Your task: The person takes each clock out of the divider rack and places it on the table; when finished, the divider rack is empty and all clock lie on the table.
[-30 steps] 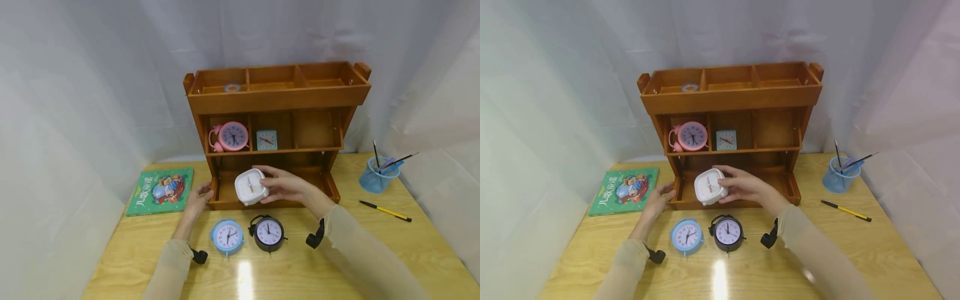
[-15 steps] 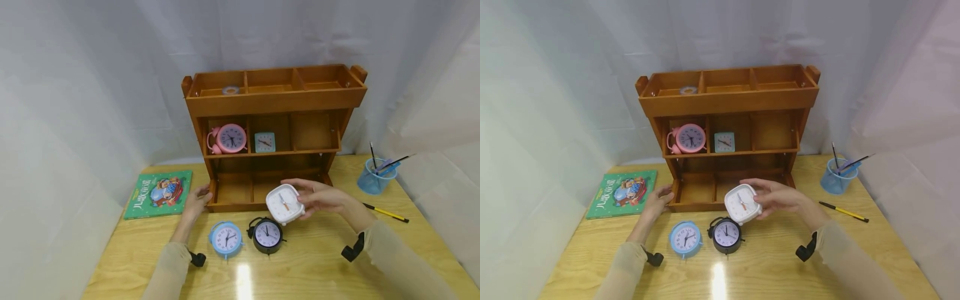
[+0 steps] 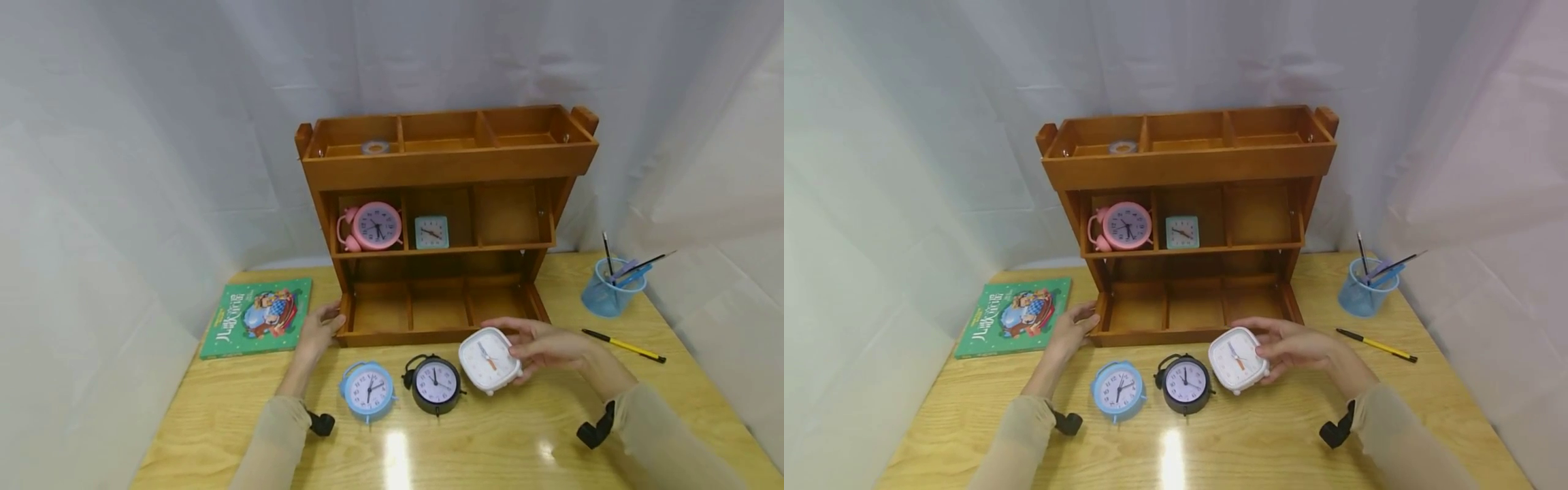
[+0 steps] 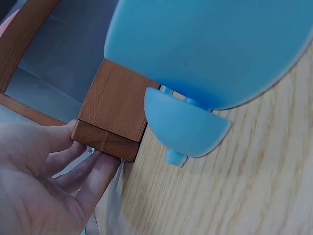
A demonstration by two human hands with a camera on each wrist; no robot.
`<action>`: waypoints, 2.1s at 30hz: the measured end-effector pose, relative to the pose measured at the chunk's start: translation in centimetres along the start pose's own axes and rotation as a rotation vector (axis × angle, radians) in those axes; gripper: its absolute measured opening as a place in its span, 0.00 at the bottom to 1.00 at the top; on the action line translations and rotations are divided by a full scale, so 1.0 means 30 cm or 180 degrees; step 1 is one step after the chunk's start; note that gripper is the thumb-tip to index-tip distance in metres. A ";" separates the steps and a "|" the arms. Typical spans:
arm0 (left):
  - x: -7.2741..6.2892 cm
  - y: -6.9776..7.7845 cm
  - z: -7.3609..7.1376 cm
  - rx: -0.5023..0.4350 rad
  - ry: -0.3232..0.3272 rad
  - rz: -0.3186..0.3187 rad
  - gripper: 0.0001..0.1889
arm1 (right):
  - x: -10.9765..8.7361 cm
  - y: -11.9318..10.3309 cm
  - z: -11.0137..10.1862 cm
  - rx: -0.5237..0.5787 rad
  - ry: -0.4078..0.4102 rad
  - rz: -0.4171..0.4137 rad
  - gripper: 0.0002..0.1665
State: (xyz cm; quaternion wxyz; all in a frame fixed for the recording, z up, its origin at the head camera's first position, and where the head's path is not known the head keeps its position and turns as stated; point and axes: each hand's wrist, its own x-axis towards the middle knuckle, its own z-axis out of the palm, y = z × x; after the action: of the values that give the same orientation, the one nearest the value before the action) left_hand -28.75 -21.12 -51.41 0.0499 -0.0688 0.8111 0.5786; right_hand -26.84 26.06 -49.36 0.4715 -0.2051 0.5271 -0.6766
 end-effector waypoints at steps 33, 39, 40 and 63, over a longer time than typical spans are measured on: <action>0.005 -0.007 -0.001 -0.0043 -0.0007 -0.0004 0.25 | -0.068 0.049 0.018 -0.1376 0.0807 0.0304 0.40; 0.007 -0.010 0.000 -0.0053 -0.0004 0.0004 0.25 | -0.072 0.025 0.071 -0.1849 0.1077 0.0367 0.38; 0.007 -0.010 0.000 -0.0053 -0.0010 0.0009 0.25 | -0.074 0.019 0.079 -0.1996 0.1107 0.0372 0.37; 0.001 -0.021 0.001 -0.0108 0.0016 0.0061 0.25 | 0.081 -0.218 0.260 -0.4672 0.2054 -0.0819 0.24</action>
State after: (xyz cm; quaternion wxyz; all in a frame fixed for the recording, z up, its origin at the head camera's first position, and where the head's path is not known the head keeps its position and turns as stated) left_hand -28.67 -21.30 -52.00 0.0411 -0.0634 0.8020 0.5925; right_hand -24.70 19.94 -41.17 -0.0398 -0.3159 0.9188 -0.2332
